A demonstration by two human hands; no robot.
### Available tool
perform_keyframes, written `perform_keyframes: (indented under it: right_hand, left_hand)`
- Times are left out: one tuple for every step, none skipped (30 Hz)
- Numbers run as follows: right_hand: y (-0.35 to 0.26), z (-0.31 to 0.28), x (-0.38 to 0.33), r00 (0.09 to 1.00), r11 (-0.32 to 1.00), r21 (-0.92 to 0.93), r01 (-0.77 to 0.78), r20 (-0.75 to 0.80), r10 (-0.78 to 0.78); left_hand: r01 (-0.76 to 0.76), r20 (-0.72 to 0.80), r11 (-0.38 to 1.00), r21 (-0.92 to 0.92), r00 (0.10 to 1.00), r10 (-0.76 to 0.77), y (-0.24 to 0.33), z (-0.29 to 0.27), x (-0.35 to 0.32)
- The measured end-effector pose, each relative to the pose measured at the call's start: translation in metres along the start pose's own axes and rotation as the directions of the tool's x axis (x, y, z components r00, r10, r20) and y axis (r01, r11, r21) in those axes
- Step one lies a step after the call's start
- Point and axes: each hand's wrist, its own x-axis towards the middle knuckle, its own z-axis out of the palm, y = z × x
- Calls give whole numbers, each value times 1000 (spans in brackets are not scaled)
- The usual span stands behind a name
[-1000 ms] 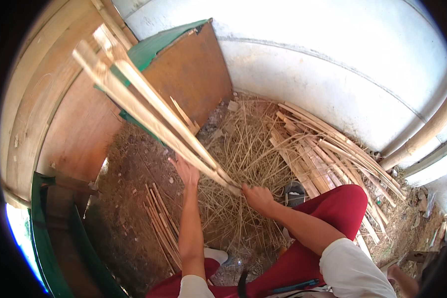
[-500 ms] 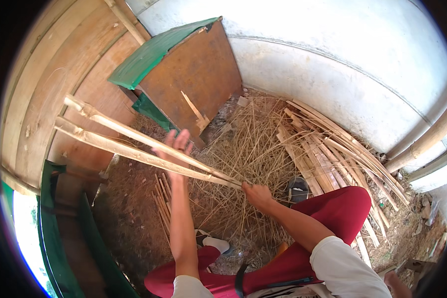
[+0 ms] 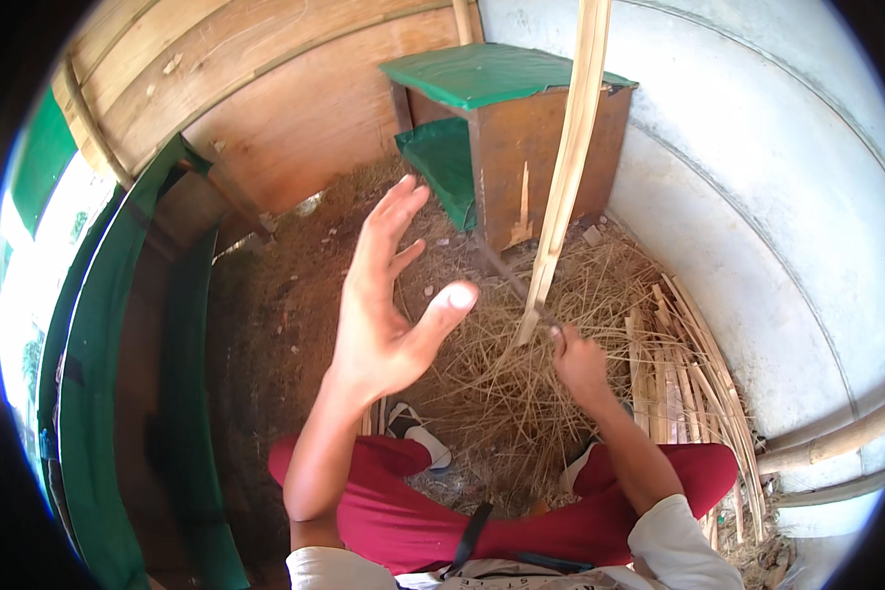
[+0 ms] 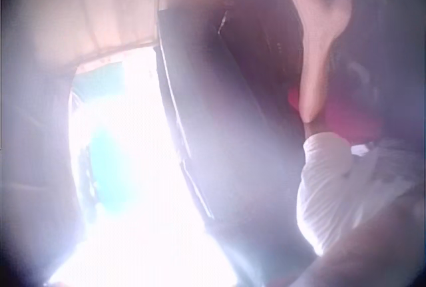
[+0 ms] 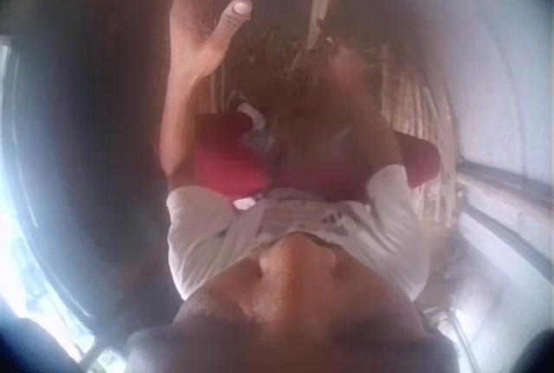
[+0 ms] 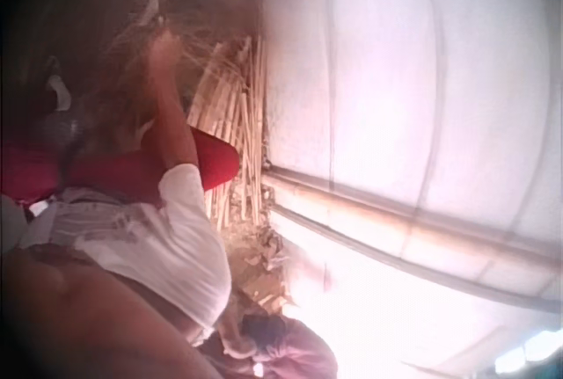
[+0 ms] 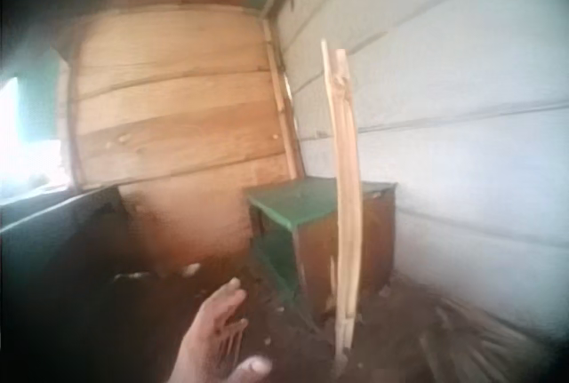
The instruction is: The person sits on the ground and uses a knife to shave and shape a long wooden stick. They repeatedly scrape the surface of the wood to remove bark and smooth the edges, occasionally rotating the stick to work on different sides. The person also uses a small blue tool to scrape the wood further.
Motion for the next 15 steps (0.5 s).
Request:
perform_keyframes:
  right_hand:
    - [-8, -14, 9, 998, 1000, -5, -29, 56, 30]
    - [-16, -28, 19, 993, 998, -11, -57, 101, 58]
    - [-25, -41, 22, 997, 998, -33, -46, 68, 48]
    - [-32, -52, 24, 998, 998, -58, -40, 36, 42]
    - [-36, -62, 26, 1000, 996, -83, -29, -1, 29]
    - [-39, -67, 26, 998, 993, -111, -51, -37, 47]
    - [-46, -72, 25, 997, 993, -92, -67, -46, 63]
    - [-52, -75, 24, 995, 994, -74, -84, -54, 80]
    - [-56, -75, 24, 993, 993, -55, -100, -61, 97]
    - [-54, -72, 23, 994, 994, -60, -96, -61, 93]
    - [-51, -68, 23, 994, 994, -64, -92, -58, 88]
    - [-48, -64, 22, 995, 994, -66, -85, -53, 82]
    - [-39, -50, 19, 991, 989, -81, -122, 44, 126]
    - [-21, -21, 11, 975, 982, -97, -161, 136, 173]
    - [1, 10, -2, 949, 972, -116, -205, 220, 227]
  left_hand:
    - [18, 20, 1000, 21, 1000, -19, 4, -13, -12]
    - [4, -10, 999, 39, 1000, -4, 8, -23, -22]
    - [-9, -37, 998, 57, 999, 11, 13, -32, -30]
    - [-38, -54, 995, 91, 998, 43, 16, -38, -34]
    - [-39, -74, 997, 74, 996, 44, 17, -41, -36]
    - [-40, -93, 998, 55, 995, 45, 17, -43, -39]
    - [-39, -119, 998, 46, 992, 44, 18, -48, -46]
    - [-24, -161, 1000, 4, 987, 24, 19, -51, -54]
    - [-15, -170, 1000, 20, 985, 18, 19, -55, -62]
    - [-6, -173, 1000, 25, 985, 10, 16, -58, -69]
    - [7, -176, 999, 33, 984, -1, 14, -61, -76]
    - [28, -212, 999, 30, 977, -21, 13, -64, -85]
    - [45, -230, 999, 25, 972, -38, 12, -67, -93]
    - [68, -255, 998, -15, 964, -70, 13, -67, -101]
    - [86, -273, 995, -60, 957, -99, 12, -67, -105]
